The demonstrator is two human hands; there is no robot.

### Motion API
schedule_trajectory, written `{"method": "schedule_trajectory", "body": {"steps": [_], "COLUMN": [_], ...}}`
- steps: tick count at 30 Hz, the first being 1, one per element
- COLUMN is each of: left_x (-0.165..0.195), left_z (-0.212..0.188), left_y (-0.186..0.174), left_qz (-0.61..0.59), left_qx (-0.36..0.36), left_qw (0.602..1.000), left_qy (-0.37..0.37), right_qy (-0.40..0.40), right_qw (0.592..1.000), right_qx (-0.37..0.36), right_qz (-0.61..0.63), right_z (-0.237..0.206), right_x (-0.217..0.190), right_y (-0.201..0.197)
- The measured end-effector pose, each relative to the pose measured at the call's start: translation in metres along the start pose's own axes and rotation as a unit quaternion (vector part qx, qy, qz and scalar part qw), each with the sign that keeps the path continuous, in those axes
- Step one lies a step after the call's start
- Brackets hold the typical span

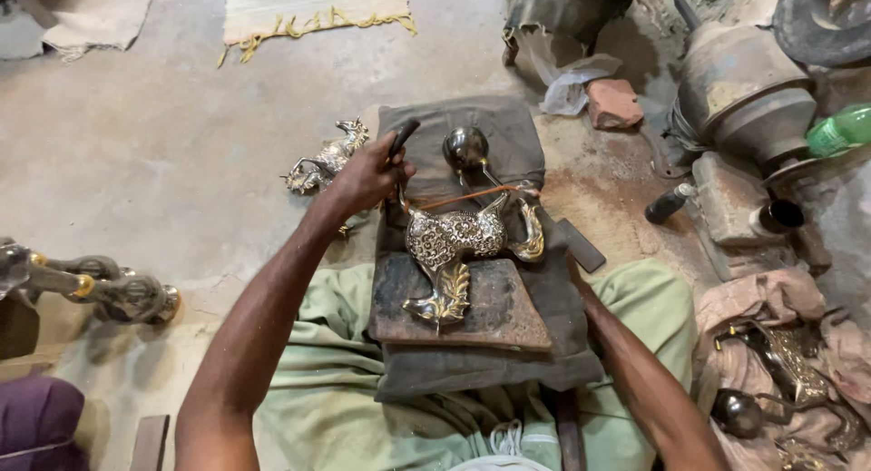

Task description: The person sits on the floor with a brass horse figurine resting on a cushioned board on their lap. They hold a punch chisel against the figurine's surface and strike it with a wooden mallet, repositioning the chisel repeatedly to work the details, and at times rotate and re-tie the figurine with an orange cord.

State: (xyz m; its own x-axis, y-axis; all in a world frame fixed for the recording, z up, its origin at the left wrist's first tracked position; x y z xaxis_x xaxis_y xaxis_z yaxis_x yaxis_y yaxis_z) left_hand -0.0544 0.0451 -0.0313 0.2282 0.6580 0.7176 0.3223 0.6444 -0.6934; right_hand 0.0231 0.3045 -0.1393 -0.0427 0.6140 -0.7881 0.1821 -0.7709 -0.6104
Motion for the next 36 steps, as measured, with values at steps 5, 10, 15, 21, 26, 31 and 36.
{"method": "schedule_trajectory", "body": {"steps": [5,10,15,21,26,31,36], "left_x": [0.028,0.087,0.141,0.200,0.206,0.195,0.193], "left_z": [0.004,-0.003,-0.030,-0.082,-0.094,-0.097,-0.105], "left_y": [0.000,-0.006,0.063,0.108,0.130,0.151,0.154], "left_qz": [0.094,0.095,0.043,0.082,0.205,0.266,0.280], "left_qx": [-0.032,-0.031,-0.206,-0.242,-0.250,-0.295,-0.308], "left_qw": [0.995,0.985,0.957,0.903,0.846,0.805,0.770], "left_qy": [-0.008,0.144,0.198,0.345,0.424,0.440,0.484], "right_qy": [-0.025,0.031,0.190,0.128,0.188,0.097,0.112], "right_qw": [0.985,0.980,0.958,0.802,0.819,0.844,0.896], "right_qx": [0.167,0.099,0.121,0.211,0.239,0.284,0.292], "right_qz": [0.030,-0.171,-0.175,0.544,0.486,0.444,0.313], "right_z": [-0.121,-0.216,-0.252,-0.286,-0.317,-0.340,-0.346], "right_x": [0.065,0.091,0.125,0.105,0.053,0.001,0.013], "right_y": [-0.030,0.037,0.045,0.035,0.031,0.023,0.050]}}
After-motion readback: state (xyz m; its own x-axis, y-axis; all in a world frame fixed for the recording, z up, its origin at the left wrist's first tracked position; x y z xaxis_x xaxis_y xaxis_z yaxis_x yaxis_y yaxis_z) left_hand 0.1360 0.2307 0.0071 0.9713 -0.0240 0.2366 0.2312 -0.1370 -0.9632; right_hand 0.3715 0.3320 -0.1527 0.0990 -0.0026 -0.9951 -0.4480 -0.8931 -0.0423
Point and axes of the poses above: each hand's wrist, its own z-axis towards the middle knuckle, its own y-axis out of the palm, x = y × z, the point moved 10 cm from there along z, towards the middle knuckle, and after that the axes turned 3 degrees about -z, right-handed, at the moved point
